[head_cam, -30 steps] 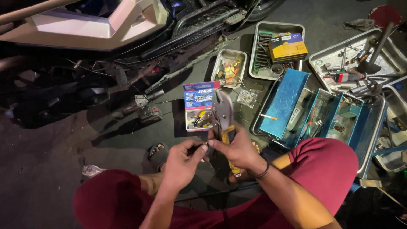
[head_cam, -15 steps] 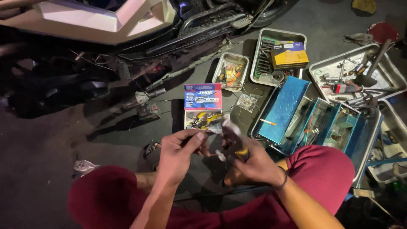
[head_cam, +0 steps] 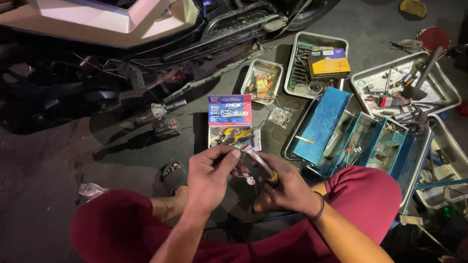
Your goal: The person strips insulation from a wire using pliers, twists the exposed strands, and wraps the connection with black electrical tape. The work is performed on the floor next to a motorcycle with tools and parts scattered nearby.
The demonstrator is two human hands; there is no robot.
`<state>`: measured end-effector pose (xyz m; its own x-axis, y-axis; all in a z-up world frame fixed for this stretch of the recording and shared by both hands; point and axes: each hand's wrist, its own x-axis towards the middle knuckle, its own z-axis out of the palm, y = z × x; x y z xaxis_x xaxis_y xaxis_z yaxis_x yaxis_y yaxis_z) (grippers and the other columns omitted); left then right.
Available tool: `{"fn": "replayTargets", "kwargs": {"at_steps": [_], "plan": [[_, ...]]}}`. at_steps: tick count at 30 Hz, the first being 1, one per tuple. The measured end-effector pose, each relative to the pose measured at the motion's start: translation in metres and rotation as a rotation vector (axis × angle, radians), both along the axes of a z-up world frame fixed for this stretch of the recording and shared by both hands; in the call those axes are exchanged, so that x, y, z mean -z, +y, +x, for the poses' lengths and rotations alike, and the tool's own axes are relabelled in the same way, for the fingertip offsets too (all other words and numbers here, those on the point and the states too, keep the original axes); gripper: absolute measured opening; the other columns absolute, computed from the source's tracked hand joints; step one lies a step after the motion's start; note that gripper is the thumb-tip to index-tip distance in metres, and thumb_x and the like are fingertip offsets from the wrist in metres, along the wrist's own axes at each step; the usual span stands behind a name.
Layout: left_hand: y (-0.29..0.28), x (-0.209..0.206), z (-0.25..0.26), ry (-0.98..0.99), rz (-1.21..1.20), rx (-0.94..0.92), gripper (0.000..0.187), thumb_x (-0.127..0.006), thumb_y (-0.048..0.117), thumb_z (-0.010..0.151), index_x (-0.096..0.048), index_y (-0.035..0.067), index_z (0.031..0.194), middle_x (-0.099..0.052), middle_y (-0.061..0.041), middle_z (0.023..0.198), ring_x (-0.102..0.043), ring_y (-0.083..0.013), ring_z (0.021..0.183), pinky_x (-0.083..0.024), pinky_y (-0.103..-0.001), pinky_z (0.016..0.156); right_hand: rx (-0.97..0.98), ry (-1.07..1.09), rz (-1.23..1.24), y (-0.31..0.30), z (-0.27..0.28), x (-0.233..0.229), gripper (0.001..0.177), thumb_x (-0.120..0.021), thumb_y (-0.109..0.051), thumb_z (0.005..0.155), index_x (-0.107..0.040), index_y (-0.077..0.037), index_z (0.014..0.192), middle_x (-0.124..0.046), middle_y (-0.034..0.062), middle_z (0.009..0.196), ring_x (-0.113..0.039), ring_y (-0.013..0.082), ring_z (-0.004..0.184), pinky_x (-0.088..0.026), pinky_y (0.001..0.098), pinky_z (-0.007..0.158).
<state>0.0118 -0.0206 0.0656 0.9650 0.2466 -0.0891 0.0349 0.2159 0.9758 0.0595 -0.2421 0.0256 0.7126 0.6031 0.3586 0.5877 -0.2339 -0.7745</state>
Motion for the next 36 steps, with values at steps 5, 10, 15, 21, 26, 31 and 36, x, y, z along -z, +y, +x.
{"fn": "replayTargets", "kwargs": {"at_steps": [5,10,15,21,26,31,36], "plan": [[-0.004,0.006,-0.001,0.003,0.035,0.004,0.020,-0.073,0.009,0.102,-0.085,-0.007,0.100,-0.083,-0.023,0.077,-0.078,-0.0226,0.069,-0.067,-0.034,0.068,0.024,-0.056,-0.006,-0.001,0.002,0.012,0.055,-0.078,-0.007,0.088,-0.069,0.003,0.142,-0.079,0.0238,0.130,-0.078,0.0507,0.112,-0.063,0.0578,0.092],[-0.010,-0.013,-0.005,0.137,0.179,-0.018,0.015,-0.076,0.015,0.101,-0.085,0.004,0.097,-0.085,-0.007,0.075,-0.081,-0.0118,0.071,-0.065,-0.026,0.073,-0.031,-0.050,-0.099,-0.009,0.000,0.020,0.050,-0.066,-0.011,0.104,-0.057,0.004,0.151,-0.071,0.0231,0.145,-0.074,0.0402,0.131,-0.059,0.0452,0.112],[-0.011,-0.016,-0.008,-0.020,0.295,-0.026,0.015,-0.073,0.011,0.101,-0.085,0.005,0.095,-0.082,-0.005,0.078,-0.082,-0.0119,0.071,-0.064,-0.026,0.070,0.003,-0.039,-0.129,-0.011,0.000,0.023,0.052,-0.070,-0.014,0.104,-0.056,0.002,0.151,-0.072,0.0220,0.141,-0.076,0.0391,0.125,-0.059,0.0433,0.105],[-0.010,-0.021,-0.010,-0.100,0.340,-0.019,0.015,-0.072,0.010,0.100,-0.084,0.004,0.094,-0.082,-0.005,0.083,-0.082,-0.0123,0.067,-0.062,-0.024,0.067,-0.065,-0.064,-0.112,-0.011,0.004,0.016,0.059,-0.071,-0.004,0.098,-0.053,0.005,0.153,-0.069,0.0247,0.145,-0.072,0.0433,0.133,-0.057,0.0477,0.115],[-0.010,-0.025,-0.011,-0.142,0.392,-0.021,0.016,-0.071,0.010,0.100,-0.084,0.005,0.091,-0.083,-0.004,0.080,-0.078,-0.0129,0.071,-0.062,-0.028,0.072,-0.079,-0.056,-0.109,-0.016,0.004,0.027,0.060,-0.070,-0.005,0.098,-0.051,0.005,0.155,-0.068,0.0245,0.148,-0.070,0.0428,0.135,-0.055,0.0482,0.117],[-0.011,-0.026,-0.013,-0.163,0.452,-0.026,0.014,-0.074,0.010,0.099,-0.086,0.005,0.096,-0.083,-0.004,0.082,-0.079,-0.0110,0.068,-0.061,-0.026,0.064,-0.076,-0.056,-0.071,-0.012,0.002,0.024,0.055,-0.067,-0.007,0.101,-0.054,0.003,0.153,-0.070,0.0227,0.147,-0.072,0.0404,0.132,-0.057,0.0457,0.114],[-0.011,-0.025,-0.013,-0.220,0.488,-0.037,0.013,-0.075,0.010,0.099,-0.085,0.003,0.096,-0.085,-0.006,0.092,-0.080,-0.0133,0.076,-0.064,-0.028,0.069,-0.040,-0.067,-0.065,-0.009,0.001,0.024,0.050,-0.071,-0.015,0.105,-0.057,0.001,0.150,-0.072,0.0205,0.140,-0.075,0.0373,0.126,-0.061,0.0429,0.108]]}}
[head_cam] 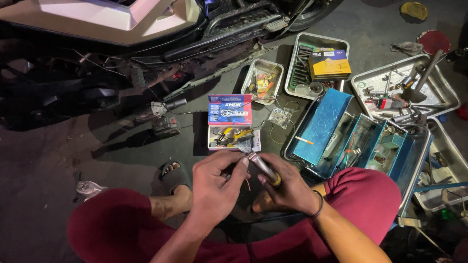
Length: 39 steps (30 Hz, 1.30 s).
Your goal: The person strips insulation from a wire using pliers, twists the exposed strands, and wraps the connection with black electrical tape. The work is performed on the floor next to a motorcycle with tools and parts scattered nearby.
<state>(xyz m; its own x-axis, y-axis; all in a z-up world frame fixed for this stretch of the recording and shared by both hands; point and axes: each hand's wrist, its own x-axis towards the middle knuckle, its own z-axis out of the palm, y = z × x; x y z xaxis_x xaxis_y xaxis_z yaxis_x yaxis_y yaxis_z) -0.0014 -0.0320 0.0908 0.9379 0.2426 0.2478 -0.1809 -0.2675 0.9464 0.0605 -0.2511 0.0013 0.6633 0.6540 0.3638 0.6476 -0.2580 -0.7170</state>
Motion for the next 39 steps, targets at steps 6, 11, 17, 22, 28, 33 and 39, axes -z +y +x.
{"fn": "replayTargets", "kwargs": {"at_steps": [6,11,17,22,28,33,39], "plan": [[0.001,0.003,0.001,-0.023,0.030,0.013,0.013,-0.074,0.008,0.099,-0.085,0.003,0.097,-0.084,-0.006,0.090,-0.079,-0.0140,0.074,-0.064,-0.028,0.070,0.022,0.033,-0.023,0.001,-0.002,0.011,0.050,-0.065,-0.020,0.106,-0.055,-0.002,0.151,-0.072,0.0178,0.141,-0.076,0.0348,0.123,-0.059,0.0414,0.105],[-0.022,0.023,-0.023,-0.292,0.353,-0.155,0.018,-0.072,0.016,0.103,-0.069,0.000,0.111,-0.073,-0.017,0.106,-0.071,-0.0345,0.095,-0.059,-0.046,0.089,0.124,0.120,0.009,0.008,-0.002,0.024,0.032,-0.066,-0.018,0.104,-0.061,-0.007,0.133,-0.071,0.0083,0.122,-0.072,0.0266,0.103,-0.057,0.0374,0.092],[-0.070,0.116,-0.047,0.330,0.183,0.095,0.081,-0.083,0.033,0.084,-0.046,0.009,0.151,-0.063,-0.015,0.139,-0.063,-0.0383,0.129,-0.058,-0.052,0.099,0.251,0.220,0.175,0.027,-0.001,0.022,0.017,-0.074,-0.012,0.100,-0.071,-0.008,0.116,-0.077,0.0022,0.111,-0.074,0.0175,0.097,-0.061,0.0349,0.089],[-0.080,0.149,-0.014,0.250,0.065,0.094,0.050,-0.074,0.023,0.082,-0.071,0.007,0.130,-0.082,-0.018,0.111,-0.079,-0.0469,0.100,-0.063,-0.056,0.074,0.321,0.063,0.200,0.043,-0.015,0.037,0.019,-0.071,-0.021,0.099,-0.071,-0.011,0.115,-0.077,0.0072,0.109,-0.076,0.0244,0.094,-0.060,0.0405,0.087],[-0.072,0.147,-0.013,0.317,0.087,0.144,0.056,-0.074,0.025,0.081,-0.067,0.006,0.134,-0.081,-0.018,0.114,-0.079,-0.0467,0.102,-0.063,-0.056,0.077,0.457,0.303,0.159,0.043,-0.030,0.042,0.024,-0.084,-0.021,0.092,-0.084,-0.013,0.114,-0.085,0.0048,0.106,-0.080,0.0168,0.092,-0.064,0.0378,0.080],[-0.069,0.147,-0.016,0.399,0.106,0.198,0.064,-0.074,0.028,0.080,-0.062,0.005,0.139,-0.080,-0.018,0.117,-0.078,-0.0466,0.106,-0.063,-0.057,0.081,0.379,0.617,0.148,0.047,-0.040,0.045,0.046,-0.089,-0.035,0.090,-0.081,-0.011,0.128,-0.087,0.0037,0.120,-0.079,0.0159,0.113,-0.065,0.0380,0.099],[-0.066,0.145,-0.018,0.492,0.126,0.240,0.072,-0.075,0.031,0.079,-0.057,0.004,0.144,-0.079,-0.019,0.121,-0.078,-0.0464,0.109,-0.063,-0.057,0.085,0.510,0.507,0.093,0.049,-0.041,0.079,0.028,-0.071,-0.012,0.093,-0.059,-0.013,0.067,-0.063,0.0000,0.063,-0.055,0.0101,0.060,-0.047,0.0398,0.054]]}}
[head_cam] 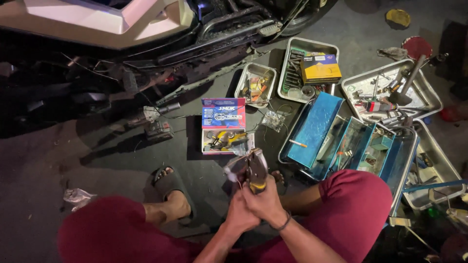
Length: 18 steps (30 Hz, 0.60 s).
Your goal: The person strips insulation from a wire using pliers, twists the exposed strands, and wraps the connection with black electrical tape. The work is performed on the floor next to a motorcycle with tools and parts scattered nearby.
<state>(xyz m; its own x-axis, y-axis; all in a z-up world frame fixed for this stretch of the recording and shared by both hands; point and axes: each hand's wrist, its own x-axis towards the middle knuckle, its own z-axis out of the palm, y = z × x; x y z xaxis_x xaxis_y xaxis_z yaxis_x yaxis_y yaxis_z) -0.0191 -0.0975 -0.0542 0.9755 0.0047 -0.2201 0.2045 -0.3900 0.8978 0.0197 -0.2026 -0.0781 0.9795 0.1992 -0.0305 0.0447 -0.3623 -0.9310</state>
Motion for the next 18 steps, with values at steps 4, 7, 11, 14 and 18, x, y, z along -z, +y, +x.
{"fn": "replayTargets", "kwargs": {"at_steps": [4,7,11,14,18], "plan": [[0.0009,-0.0015,-0.0006,0.045,0.012,0.023,0.076,-0.075,0.032,0.079,-0.054,0.004,0.146,-0.078,-0.019,0.122,-0.077,-0.0464,0.111,-0.063,-0.057,0.087,-0.009,-0.010,0.033,0.0016,0.0010,0.0044,0.027,-0.066,-0.007,0.082,-0.050,-0.015,0.063,-0.052,-0.0013,0.058,-0.041,0.0122,0.055,-0.037,0.0401,0.051],[0.0007,-0.0026,-0.0019,0.091,0.027,0.051,0.080,-0.075,0.034,0.078,-0.051,0.004,0.148,-0.078,-0.019,0.124,-0.077,-0.0463,0.113,-0.063,-0.057,0.089,0.006,-0.007,0.008,0.0033,0.0002,0.0023,0.024,-0.067,-0.007,0.078,-0.050,-0.014,0.062,-0.051,-0.0023,0.058,-0.040,0.0104,0.056,-0.038,0.0387,0.049],[0.0016,-0.0044,-0.0015,0.156,0.049,0.091,0.086,-0.076,0.036,0.077,-0.048,0.003,0.152,-0.077,-0.020,0.127,-0.076,-0.0461,0.115,-0.063,-0.057,0.091,0.003,-0.021,0.009,0.0055,0.0008,0.0062,0.026,-0.067,-0.007,0.080,-0.046,-0.015,0.065,-0.050,-0.0022,0.061,-0.040,0.0118,0.060,-0.038,0.0405,0.052],[0.0027,-0.0058,-0.0014,0.196,0.066,0.112,0.091,-0.076,0.038,0.077,-0.045,0.003,0.155,-0.076,-0.020,0.129,-0.076,-0.0461,0.117,-0.063,-0.058,0.093,0.004,0.002,0.015,0.0062,0.0012,0.0085,0.029,-0.067,-0.007,0.080,-0.043,-0.016,0.065,-0.048,-0.0024,0.060,-0.037,0.0117,0.060,-0.035,0.0406,0.051],[0.0032,-0.0076,-0.0026,0.253,0.092,0.150,0.097,-0.076,0.040,0.076,-0.041,0.002,0.158,-0.076,-0.020,0.131,-0.076,-0.0459,0.119,-0.062,-0.058,0.096,0.014,0.020,0.011,0.0060,-0.0016,0.0096,0.033,-0.066,-0.007,0.077,-0.037,-0.016,0.064,-0.042,-0.0029,0.059,-0.032,0.0114,0.060,-0.031,0.0405,0.051]]}}
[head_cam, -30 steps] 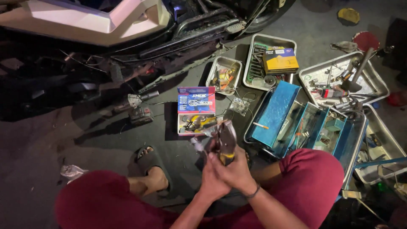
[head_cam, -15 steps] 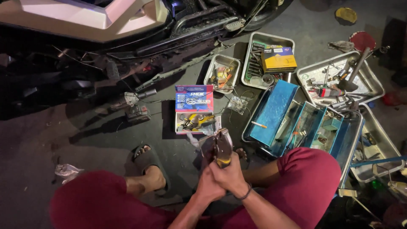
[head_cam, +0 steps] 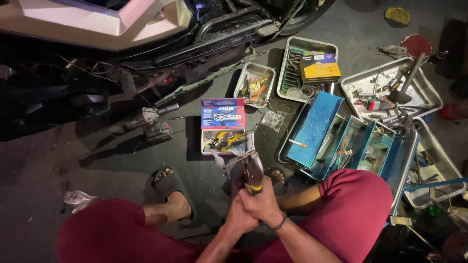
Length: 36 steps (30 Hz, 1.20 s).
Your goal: The person strips insulation from a wire using pliers, twists the exposed strands, and wraps the connection with black electrical tape. The work is performed on the floor next to a motorcycle with tools and parts scattered nearby.
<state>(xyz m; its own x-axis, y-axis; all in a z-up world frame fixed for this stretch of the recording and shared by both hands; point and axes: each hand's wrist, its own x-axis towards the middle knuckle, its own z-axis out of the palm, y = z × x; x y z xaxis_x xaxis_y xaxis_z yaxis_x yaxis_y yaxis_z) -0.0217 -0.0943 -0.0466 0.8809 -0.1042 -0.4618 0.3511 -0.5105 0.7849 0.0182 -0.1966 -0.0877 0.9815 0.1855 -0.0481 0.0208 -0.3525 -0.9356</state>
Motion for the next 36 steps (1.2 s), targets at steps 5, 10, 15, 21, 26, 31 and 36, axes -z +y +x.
{"fn": "replayTargets", "kwargs": {"at_steps": [5,10,15,21,26,31,36], "plan": [[0.001,-0.006,0.004,0.068,0.023,0.039,0.103,-0.077,0.042,0.075,-0.038,0.002,0.162,-0.075,-0.020,0.134,-0.075,-0.0458,0.122,-0.062,-0.058,0.099,-0.009,-0.004,0.021,-0.002,0.003,0.025,0.022,-0.068,-0.008,0.079,-0.051,-0.015,0.067,-0.053,-0.0034,0.062,-0.041,0.0092,0.063,-0.041,0.0387,0.053],[0.010,-0.014,0.010,0.094,0.072,0.072,0.110,-0.077,0.044,0.074,-0.034,0.002,0.166,-0.074,-0.021,0.137,-0.075,-0.0456,0.124,-0.062,-0.058,0.102,0.103,0.033,0.182,-0.012,0.035,0.103,0.014,-0.077,-0.001,0.072,-0.071,0.008,0.080,-0.063,0.0204,0.063,-0.056,0.0263,0.061,-0.046,0.0446,0.052],[0.053,-0.026,-0.008,-0.036,0.264,0.071,0.024,-0.076,0.041,0.092,-0.087,0.028,0.109,-0.087,0.002,0.096,-0.083,-0.0319,0.101,-0.066,-0.047,0.085,0.074,0.221,-0.020,-0.048,0.007,0.067,0.020,-0.084,-0.006,0.076,-0.078,0.003,0.093,-0.074,0.0178,0.075,-0.070,0.0309,0.069,-0.055,0.0432,0.062],[0.079,-0.084,0.029,-0.635,0.039,-0.156,0.035,-0.071,0.037,0.107,-0.082,0.006,0.122,-0.080,-0.019,0.114,-0.074,-0.0493,0.116,-0.060,-0.060,0.094,-0.104,0.047,-0.076,-0.049,0.007,0.024,0.031,-0.082,-0.011,0.073,-0.065,-0.013,0.099,-0.075,0.0153,0.084,-0.079,0.0346,0.080,-0.061,0.0427,0.074],[0.079,-0.065,0.037,-0.352,-0.149,-0.311,0.021,-0.076,0.023,0.103,-0.090,0.009,0.110,-0.086,-0.017,0.091,-0.084,-0.0346,0.097,-0.063,-0.046,0.085,-0.175,0.025,-0.106,-0.038,0.005,0.000,0.038,-0.081,-0.012,0.077,-0.066,-0.016,0.111,-0.075,0.0170,0.089,-0.079,0.0417,0.086,-0.062,0.0483,0.079],[0.128,-0.080,0.051,-0.240,-0.043,-0.440,0.027,-0.074,0.028,0.103,-0.090,0.009,0.114,-0.088,-0.019,0.103,-0.084,-0.0398,0.104,-0.061,-0.050,0.096,-0.307,0.072,0.033,-0.023,0.046,0.027,0.040,-0.078,-0.014,0.074,-0.072,-0.012,0.114,-0.078,0.0166,0.096,-0.076,0.0317,0.093,-0.061,0.0475,0.083],[0.180,-0.062,0.049,-0.213,0.280,-0.446,0.037,-0.063,0.054,0.111,-0.085,0.032,0.132,-0.086,0.004,0.127,-0.076,-0.0313,0.125,-0.020,-0.067,0.134,-0.302,0.253,-0.861,0.001,0.163,0.183,0.077,-0.068,-0.059,0.098,-0.056,-0.016,0.161,-0.081,0.0251,0.129,-0.077,0.0483,0.125,-0.049,0.0754,0.113]]}}
